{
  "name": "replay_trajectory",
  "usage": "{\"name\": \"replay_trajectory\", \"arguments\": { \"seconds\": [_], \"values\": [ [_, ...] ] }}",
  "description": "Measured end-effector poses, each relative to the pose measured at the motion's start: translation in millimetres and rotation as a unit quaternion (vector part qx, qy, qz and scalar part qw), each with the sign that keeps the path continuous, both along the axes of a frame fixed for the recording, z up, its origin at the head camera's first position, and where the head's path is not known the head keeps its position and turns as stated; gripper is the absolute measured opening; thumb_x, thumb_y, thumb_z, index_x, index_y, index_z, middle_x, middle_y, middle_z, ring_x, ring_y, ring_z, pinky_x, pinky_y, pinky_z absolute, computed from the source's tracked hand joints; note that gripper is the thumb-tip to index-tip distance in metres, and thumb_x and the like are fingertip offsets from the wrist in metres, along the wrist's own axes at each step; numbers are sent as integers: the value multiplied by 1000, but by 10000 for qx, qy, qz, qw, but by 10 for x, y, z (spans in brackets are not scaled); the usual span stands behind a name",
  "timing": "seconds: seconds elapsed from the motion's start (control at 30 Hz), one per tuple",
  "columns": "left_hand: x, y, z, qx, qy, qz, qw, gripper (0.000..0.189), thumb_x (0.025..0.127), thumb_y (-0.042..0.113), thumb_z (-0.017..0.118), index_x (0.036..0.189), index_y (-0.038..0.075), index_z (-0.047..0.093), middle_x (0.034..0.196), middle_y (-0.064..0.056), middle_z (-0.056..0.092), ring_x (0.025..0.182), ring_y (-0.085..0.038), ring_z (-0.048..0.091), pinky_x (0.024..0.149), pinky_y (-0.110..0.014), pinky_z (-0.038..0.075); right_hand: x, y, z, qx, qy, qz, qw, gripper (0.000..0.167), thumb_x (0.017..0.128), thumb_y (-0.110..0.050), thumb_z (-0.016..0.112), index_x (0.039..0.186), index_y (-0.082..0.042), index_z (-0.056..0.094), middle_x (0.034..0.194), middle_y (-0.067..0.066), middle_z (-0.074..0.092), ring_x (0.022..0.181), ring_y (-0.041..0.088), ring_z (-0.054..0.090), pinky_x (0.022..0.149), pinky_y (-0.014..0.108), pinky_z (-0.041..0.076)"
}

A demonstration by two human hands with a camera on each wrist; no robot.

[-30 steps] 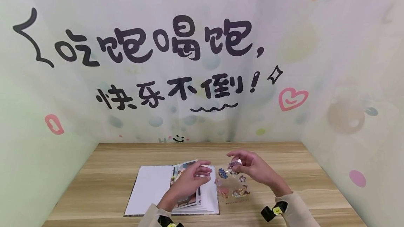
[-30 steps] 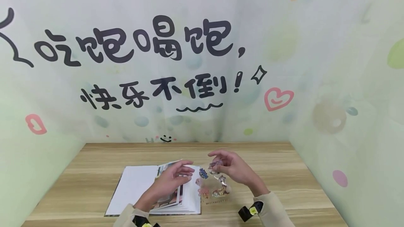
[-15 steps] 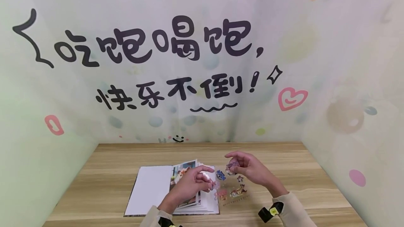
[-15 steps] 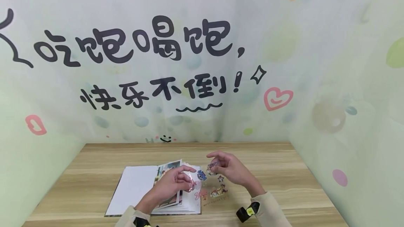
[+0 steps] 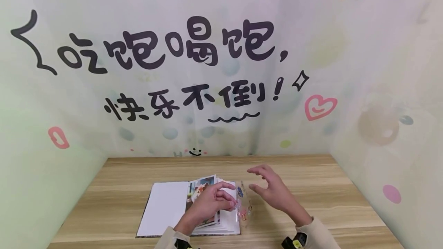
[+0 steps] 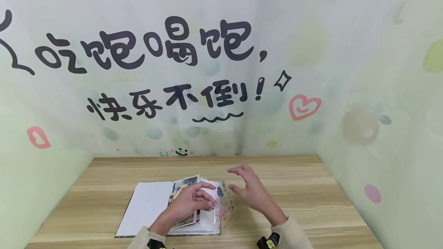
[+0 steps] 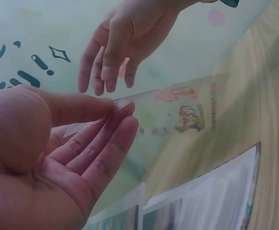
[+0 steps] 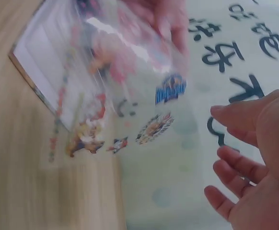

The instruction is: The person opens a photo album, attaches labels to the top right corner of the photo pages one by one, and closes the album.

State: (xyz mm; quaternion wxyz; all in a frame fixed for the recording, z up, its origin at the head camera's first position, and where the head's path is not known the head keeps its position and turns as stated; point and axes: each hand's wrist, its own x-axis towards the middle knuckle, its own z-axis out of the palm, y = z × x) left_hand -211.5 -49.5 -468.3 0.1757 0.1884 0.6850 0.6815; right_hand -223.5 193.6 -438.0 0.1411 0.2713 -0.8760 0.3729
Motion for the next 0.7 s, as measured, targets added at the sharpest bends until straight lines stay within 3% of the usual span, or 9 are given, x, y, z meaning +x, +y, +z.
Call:
{"name": "replay_trajectory", "arguments": {
  "seconds": [0.17,0.33,0.5,0.7],
  "values": [
    [-5,25,-7,19,36,205,9998,39,90,2,69,127,1,57,97,-17,73,84,-21,72,78,-33,59,135,-100,-49,-87,310,620,9976,34,83,0,76,115,-7,67,107,4,69,95,17,64,78,31,52],
    [-2,51,-12,91,18,386,9992,40,91,3,69,128,1,56,99,-17,74,88,-28,73,78,-34,59,234,-192,-99,-127,55,949,9954,32,85,-2,76,115,-5,66,105,4,71,92,19,67,79,36,55],
    [4,83,-14,81,-9,580,9983,36,92,5,67,127,2,57,100,-16,74,94,-34,71,78,-33,59,273,-248,-145,-130,-283,897,9955,33,86,-7,76,117,-5,66,103,1,72,91,20,66,78,38,56],
    [3,126,-48,480,-144,704,9963,35,91,0,68,124,-4,57,99,-21,73,88,-24,73,79,-34,59,279,-291,-194,-225,-409,450,9979,31,84,-7,78,113,-9,68,99,-2,73,90,17,67,79,40,57]
  ]
}}
